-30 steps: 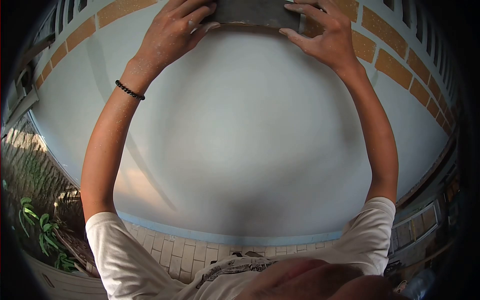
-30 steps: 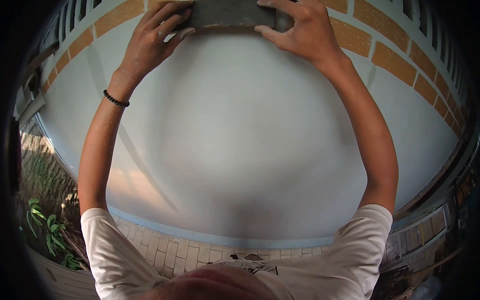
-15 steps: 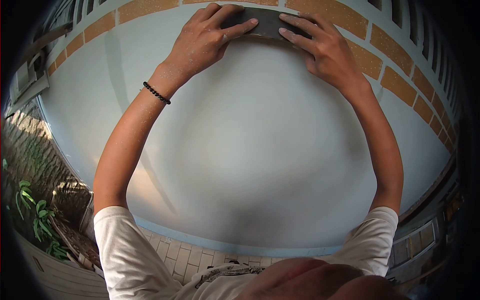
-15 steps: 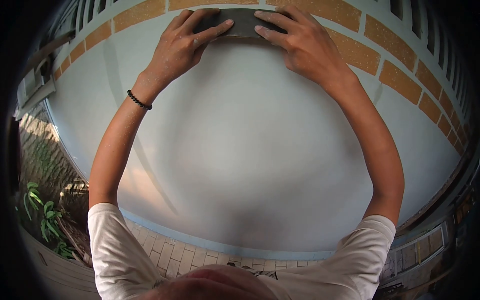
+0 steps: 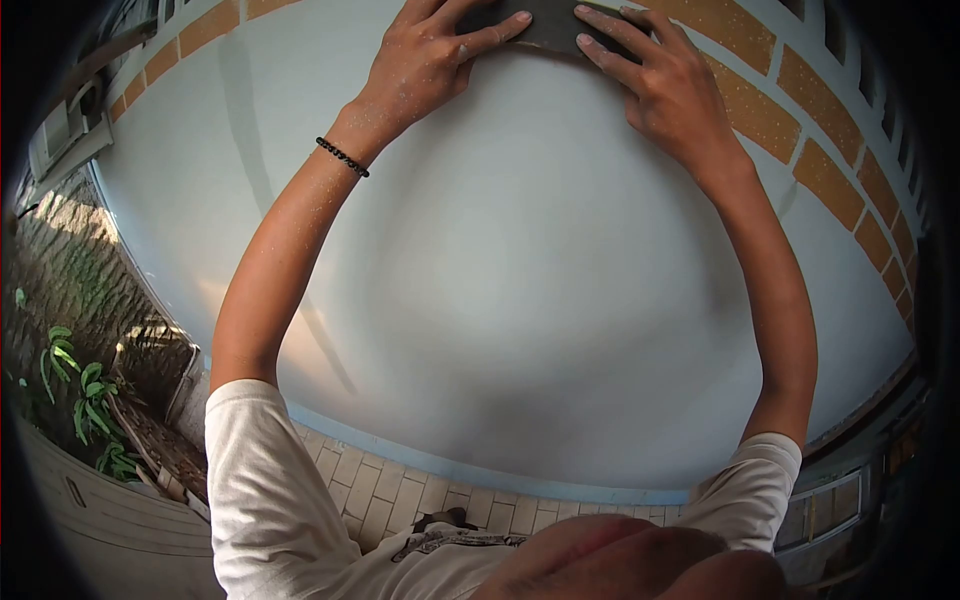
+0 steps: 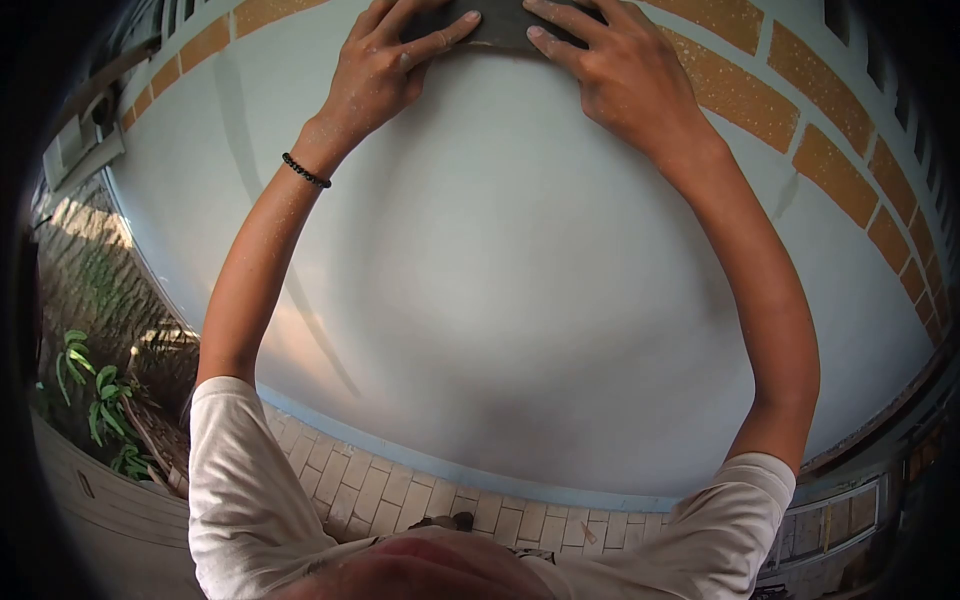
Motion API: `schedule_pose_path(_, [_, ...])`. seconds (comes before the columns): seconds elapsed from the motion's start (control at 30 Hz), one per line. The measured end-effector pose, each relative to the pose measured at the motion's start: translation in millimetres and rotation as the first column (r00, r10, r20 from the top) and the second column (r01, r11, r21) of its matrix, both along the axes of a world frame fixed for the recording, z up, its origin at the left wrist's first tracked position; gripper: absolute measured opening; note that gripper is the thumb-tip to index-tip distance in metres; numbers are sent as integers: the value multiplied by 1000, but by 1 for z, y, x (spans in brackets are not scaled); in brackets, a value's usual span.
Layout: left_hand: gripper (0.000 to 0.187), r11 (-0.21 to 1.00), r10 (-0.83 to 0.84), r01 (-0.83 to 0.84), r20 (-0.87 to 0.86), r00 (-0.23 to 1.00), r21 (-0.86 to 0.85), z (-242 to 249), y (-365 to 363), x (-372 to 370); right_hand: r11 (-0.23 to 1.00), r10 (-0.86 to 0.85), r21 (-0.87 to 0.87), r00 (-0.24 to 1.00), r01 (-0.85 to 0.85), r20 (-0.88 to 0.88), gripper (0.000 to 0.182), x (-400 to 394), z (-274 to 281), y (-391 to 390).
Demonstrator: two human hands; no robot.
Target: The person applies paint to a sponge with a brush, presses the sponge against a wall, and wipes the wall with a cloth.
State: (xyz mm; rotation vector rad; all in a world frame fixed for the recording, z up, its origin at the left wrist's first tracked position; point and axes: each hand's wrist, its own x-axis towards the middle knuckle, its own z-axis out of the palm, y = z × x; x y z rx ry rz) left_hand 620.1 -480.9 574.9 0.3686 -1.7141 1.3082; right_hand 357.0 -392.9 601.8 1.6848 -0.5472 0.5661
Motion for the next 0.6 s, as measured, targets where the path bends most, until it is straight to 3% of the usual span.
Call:
schedule_pose_path(0.37, [51, 997, -71, 70, 12, 997, 41, 1, -3, 6, 996, -82, 44, 995, 80, 49, 31, 14, -2, 2])
schedule_pose_path(0.47, [45, 996, -87, 86, 33, 996, 30, 5, -1, 11, 988, -151, -7, 988, 151, 0, 29, 20, 0, 15])
schedule_pose_path(0.57, [38, 975, -222, 221, 49, 974, 36, 10, -7, 13, 986, -156, 66, 987, 153, 48, 27, 24, 3, 18])
schedule_pose_path(0.6, [31, 975, -216, 218, 63, 974, -33, 12, -9, 14, 983, -176, 70, 982, 171, 68, 28, 29, 2, 22])
